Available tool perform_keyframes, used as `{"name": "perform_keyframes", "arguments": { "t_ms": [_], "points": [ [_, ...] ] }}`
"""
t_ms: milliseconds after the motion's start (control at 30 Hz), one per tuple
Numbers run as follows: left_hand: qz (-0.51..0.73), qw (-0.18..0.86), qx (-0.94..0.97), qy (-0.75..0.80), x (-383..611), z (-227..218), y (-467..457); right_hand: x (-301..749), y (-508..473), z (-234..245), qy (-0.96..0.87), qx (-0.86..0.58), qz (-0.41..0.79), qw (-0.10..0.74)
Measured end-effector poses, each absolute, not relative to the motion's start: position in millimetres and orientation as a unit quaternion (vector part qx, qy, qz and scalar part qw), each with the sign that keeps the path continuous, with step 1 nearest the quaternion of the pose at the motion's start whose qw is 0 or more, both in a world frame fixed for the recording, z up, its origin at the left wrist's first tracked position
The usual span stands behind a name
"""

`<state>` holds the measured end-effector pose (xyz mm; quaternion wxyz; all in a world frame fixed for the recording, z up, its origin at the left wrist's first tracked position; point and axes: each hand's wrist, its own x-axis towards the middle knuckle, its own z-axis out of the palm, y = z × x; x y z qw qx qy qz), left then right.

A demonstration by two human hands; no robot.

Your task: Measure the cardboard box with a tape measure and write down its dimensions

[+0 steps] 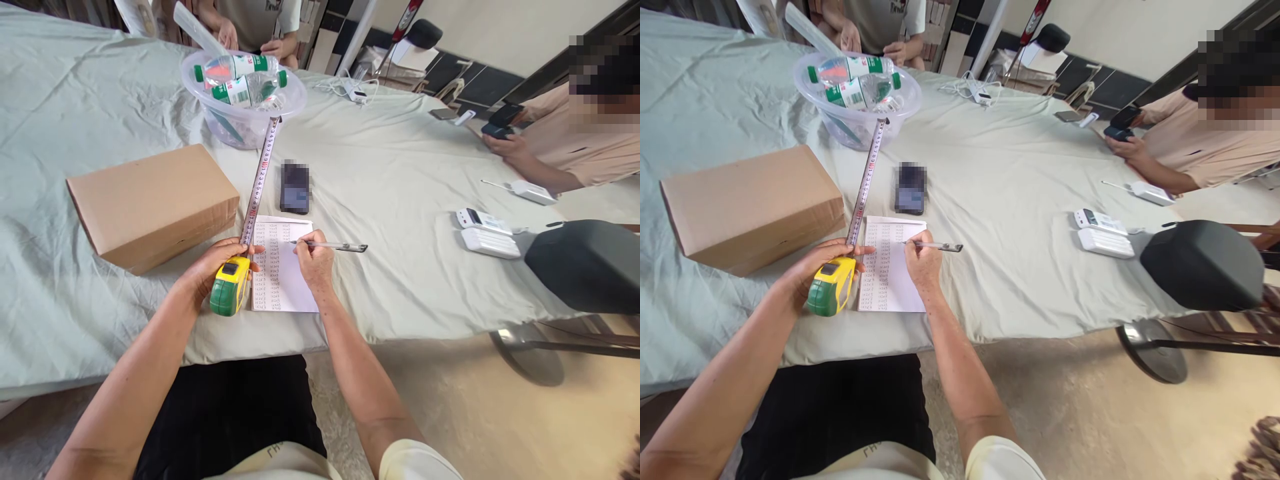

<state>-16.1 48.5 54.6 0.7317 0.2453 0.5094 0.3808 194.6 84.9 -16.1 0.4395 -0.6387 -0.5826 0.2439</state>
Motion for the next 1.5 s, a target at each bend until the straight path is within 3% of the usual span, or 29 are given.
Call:
{"name": "perform_keyframes", "arguments": {
  "t_ms": [167, 400, 600, 800, 1200, 1367, 1500],
  "points": [
    [0.378, 0.732, 0.247, 0.511, -15.9, 55.3, 48.5, 194.6, 84.1, -14.5, -0.578, -0.633, 0.257, 0.446],
    [0.389, 0.741, 0.244, 0.489, -17.6, 53.4, 48.1, 199.8, 89.6, -15.9, -0.505, -0.613, 0.272, 0.544],
    [0.389, 0.743, 0.252, 0.484, -19.4, 49.5, 49.1, 225.8, 97.5, -22.5, -0.597, -0.658, 0.128, 0.440],
    [0.406, 0.745, 0.248, 0.468, -18.9, 47.3, 46.9, 250.9, 104.8, -35.5, -0.659, -0.672, 0.073, 0.330],
    [0.420, 0.778, 0.267, 0.384, -22.5, 36.1, 46.6, 246.9, 103.6, -30.2, -0.549, -0.713, 0.104, 0.424],
    [0.424, 0.779, 0.342, 0.310, -23.9, 37.3, 43.1, 222.6, 95.9, -8.3, -0.606, -0.655, 0.103, 0.441],
    [0.446, 0.770, 0.346, 0.299, -23.1, 45.1, 40.0, 187.1, 97.9, 5.1, -0.688, -0.565, 0.188, 0.416]
  ]
}}
